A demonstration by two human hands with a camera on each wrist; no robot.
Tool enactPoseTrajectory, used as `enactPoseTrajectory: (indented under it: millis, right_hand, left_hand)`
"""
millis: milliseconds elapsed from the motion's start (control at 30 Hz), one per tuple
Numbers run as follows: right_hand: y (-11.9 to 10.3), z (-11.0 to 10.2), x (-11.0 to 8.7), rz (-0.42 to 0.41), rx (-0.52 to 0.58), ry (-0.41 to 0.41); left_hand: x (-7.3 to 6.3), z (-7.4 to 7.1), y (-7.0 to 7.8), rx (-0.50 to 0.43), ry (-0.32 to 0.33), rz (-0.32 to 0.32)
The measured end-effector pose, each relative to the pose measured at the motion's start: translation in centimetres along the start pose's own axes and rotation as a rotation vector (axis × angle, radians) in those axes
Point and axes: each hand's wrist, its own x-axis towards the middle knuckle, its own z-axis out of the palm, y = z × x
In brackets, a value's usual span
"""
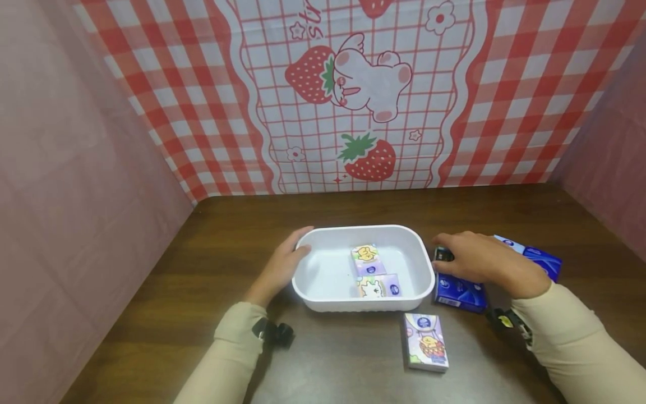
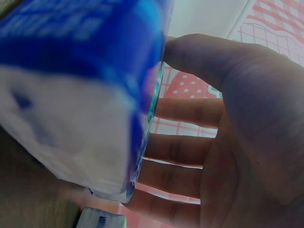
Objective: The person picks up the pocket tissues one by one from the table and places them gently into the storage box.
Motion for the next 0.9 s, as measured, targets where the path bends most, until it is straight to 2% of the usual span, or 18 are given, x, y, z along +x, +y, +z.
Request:
enactPoseTrajectory:
  millis: [600,900]
  right_hand:
    - [0.15,0.07,-0.11,-0.004,0.01,0.02]
    - [0.34,0.07,-0.06,0.002,-0.007,0.035]
  left_hand:
    - [0.0,0.02,0.02,0.001,0.004,0.029]
    - [-0.01,0.02,0.0,0.008,-0.002,-0.007]
